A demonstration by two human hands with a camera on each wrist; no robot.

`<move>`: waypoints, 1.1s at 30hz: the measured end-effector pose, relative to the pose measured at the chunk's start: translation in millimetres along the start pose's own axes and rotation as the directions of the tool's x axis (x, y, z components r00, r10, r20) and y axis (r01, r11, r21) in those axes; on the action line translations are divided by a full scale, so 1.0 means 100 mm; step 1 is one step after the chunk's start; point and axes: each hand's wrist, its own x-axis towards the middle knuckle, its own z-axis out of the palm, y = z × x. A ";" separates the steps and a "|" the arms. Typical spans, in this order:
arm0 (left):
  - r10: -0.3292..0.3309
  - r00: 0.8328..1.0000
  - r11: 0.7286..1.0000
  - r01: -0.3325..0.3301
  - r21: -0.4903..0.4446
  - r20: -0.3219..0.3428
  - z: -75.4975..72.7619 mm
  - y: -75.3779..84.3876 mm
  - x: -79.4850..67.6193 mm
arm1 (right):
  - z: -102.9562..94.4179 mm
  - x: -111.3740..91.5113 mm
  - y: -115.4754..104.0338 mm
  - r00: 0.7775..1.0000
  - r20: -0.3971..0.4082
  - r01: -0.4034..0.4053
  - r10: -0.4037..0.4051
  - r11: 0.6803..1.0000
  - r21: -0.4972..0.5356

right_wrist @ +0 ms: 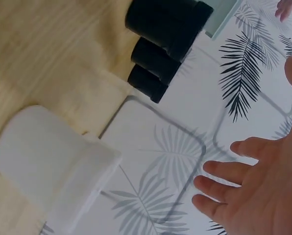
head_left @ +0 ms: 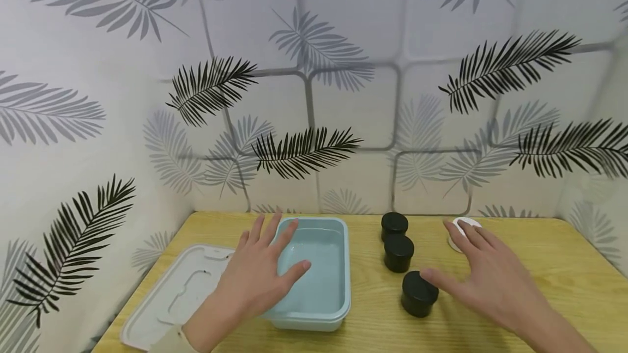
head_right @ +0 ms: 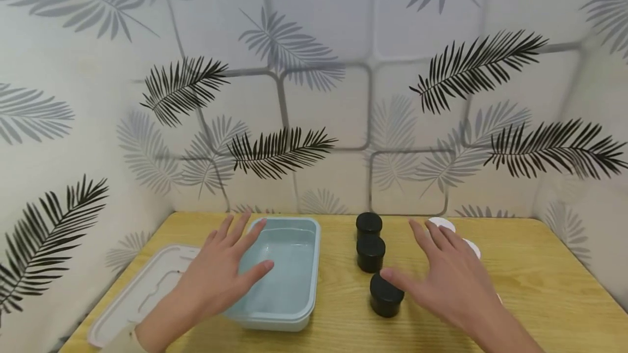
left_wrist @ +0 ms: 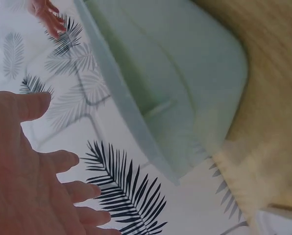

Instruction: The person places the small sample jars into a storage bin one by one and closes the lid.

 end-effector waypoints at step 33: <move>-0.214 0.925 0.382 0.376 -0.844 0.315 0.45 -0.39 -0.51 | 0.54 -0.15 0.05 0.844 0.491 -0.521 0.213 0.538 0.663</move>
